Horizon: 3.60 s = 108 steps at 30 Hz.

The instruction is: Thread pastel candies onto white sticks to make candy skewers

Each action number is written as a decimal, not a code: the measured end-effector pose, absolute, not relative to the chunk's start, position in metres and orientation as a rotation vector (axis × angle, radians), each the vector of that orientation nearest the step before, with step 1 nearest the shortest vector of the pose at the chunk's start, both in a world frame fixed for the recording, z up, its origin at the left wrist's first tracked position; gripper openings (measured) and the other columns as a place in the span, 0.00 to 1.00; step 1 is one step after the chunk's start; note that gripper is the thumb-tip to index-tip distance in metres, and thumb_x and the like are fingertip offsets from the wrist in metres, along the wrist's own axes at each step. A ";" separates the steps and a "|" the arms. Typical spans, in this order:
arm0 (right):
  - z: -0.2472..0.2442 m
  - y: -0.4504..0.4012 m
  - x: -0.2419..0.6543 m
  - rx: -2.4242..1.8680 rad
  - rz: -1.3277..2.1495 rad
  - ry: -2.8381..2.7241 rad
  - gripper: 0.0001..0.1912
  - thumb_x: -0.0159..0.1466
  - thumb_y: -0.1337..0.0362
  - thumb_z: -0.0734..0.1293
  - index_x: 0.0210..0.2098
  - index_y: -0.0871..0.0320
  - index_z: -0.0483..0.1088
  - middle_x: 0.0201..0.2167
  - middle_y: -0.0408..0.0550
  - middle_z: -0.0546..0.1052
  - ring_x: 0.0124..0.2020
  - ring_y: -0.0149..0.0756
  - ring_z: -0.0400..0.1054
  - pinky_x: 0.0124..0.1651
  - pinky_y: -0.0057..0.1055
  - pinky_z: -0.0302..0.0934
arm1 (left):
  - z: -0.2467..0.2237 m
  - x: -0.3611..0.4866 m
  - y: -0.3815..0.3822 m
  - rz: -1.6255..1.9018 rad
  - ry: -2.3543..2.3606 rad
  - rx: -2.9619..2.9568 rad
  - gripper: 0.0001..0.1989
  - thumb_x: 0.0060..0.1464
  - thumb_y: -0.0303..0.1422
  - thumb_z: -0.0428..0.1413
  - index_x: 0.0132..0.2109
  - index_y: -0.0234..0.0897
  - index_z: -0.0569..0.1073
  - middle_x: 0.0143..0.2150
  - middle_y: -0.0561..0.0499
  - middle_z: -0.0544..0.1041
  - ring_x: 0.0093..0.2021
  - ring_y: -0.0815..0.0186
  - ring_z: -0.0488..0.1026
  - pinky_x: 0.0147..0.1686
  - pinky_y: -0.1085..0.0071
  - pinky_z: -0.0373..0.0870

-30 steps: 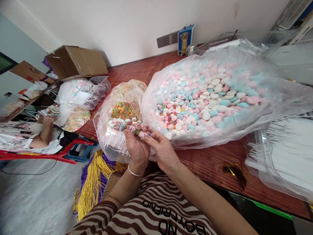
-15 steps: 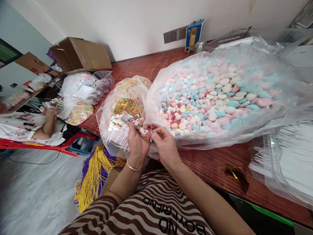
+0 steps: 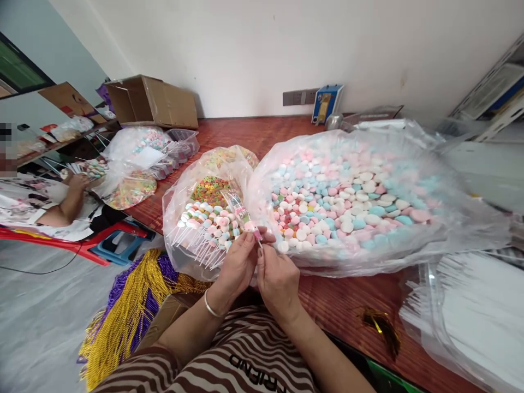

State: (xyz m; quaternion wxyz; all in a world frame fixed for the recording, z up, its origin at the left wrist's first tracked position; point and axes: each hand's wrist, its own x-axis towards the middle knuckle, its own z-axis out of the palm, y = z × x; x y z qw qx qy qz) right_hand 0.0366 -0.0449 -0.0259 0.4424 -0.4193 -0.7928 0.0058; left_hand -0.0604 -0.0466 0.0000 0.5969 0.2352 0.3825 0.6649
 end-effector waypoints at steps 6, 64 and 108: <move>-0.034 -0.042 0.033 -0.902 -0.241 -1.902 0.11 0.75 0.69 0.56 0.45 0.64 0.69 0.24 0.49 0.78 0.22 0.35 0.69 0.29 0.33 0.60 | -0.008 -0.057 -0.051 1.467 0.825 0.570 0.18 0.51 0.46 0.67 0.34 0.32 0.81 0.35 0.44 0.82 0.37 0.64 0.78 0.42 0.70 0.72; -0.011 -0.026 0.064 -0.848 1.460 -1.175 0.15 0.68 0.49 0.68 0.42 0.52 0.79 0.33 0.43 0.79 0.35 0.34 0.72 0.43 0.33 0.68 | 0.017 -0.093 -0.062 1.149 1.281 1.269 0.12 0.60 0.41 0.61 0.43 0.36 0.78 0.41 0.48 0.78 0.42 0.62 0.72 0.42 0.70 0.68; -0.026 -0.035 0.035 -0.831 1.503 -1.058 0.14 0.65 0.49 0.68 0.39 0.54 0.70 0.22 0.36 0.65 0.20 0.28 0.58 0.23 0.26 0.58 | -0.016 -0.058 -0.039 1.386 0.957 0.556 0.24 0.46 0.46 0.71 0.45 0.32 0.82 0.21 0.55 0.74 0.16 0.75 0.65 0.15 0.79 0.59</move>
